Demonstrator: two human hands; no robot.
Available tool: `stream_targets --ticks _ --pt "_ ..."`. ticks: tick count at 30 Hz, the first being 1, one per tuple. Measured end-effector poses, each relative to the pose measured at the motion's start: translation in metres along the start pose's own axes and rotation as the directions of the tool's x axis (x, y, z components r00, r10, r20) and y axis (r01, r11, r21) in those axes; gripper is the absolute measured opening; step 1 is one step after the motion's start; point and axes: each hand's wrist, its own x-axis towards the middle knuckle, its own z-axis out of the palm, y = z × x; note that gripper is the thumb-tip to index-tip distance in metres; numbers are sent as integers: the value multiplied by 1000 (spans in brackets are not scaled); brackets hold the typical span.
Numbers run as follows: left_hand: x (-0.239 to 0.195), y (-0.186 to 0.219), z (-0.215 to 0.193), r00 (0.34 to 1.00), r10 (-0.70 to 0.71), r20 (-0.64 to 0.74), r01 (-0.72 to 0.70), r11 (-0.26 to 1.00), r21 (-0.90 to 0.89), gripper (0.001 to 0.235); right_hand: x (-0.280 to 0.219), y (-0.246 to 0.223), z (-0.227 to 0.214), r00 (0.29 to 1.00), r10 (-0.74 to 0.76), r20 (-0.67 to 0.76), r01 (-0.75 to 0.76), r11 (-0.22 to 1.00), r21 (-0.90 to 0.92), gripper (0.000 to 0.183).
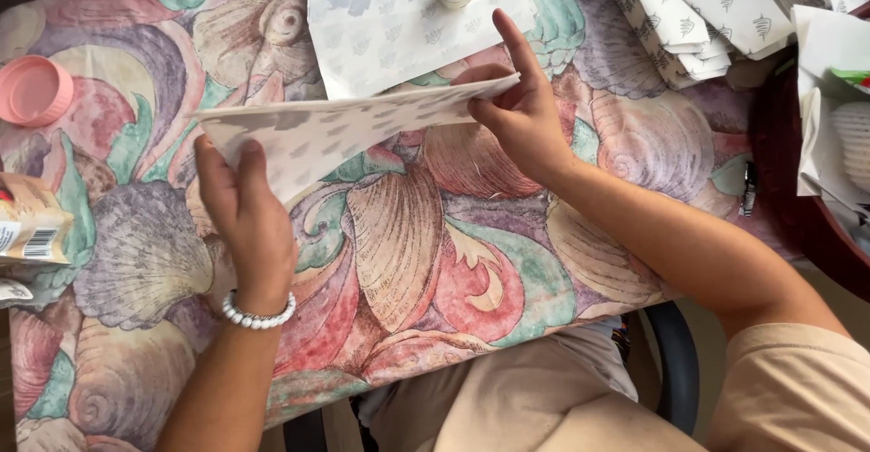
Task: Folding and trimming printed paper sheets to prepare them for packaging.
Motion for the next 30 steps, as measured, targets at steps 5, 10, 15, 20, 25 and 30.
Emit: stream_targets --ticks 5,10,15,20,25,30 --pt "2 -2 1 995 -36 -90 41 998 52 15 0 -7 5 999 -16 -39 13 997 -76 88" --pt "7 -24 -1 990 -111 -84 109 993 -34 29 3 2 3 999 36 -30 -38 998 -53 84" --pt "9 -13 2 992 -47 -113 40 997 -68 24 4 6 4 1000 -1 -24 -1 997 -73 75" --pt "4 -23 5 987 -131 -88 125 989 -74 53 4 17 0 1000 5 -27 -5 1000 -19 76" --pt "3 -30 2 963 -213 -168 214 977 -11 68 2 14 2 998 33 -53 -36 998 -59 75" --pt "2 -28 7 995 -33 -94 34 999 9 45 1 14 2 993 108 -56 -108 994 5 77"
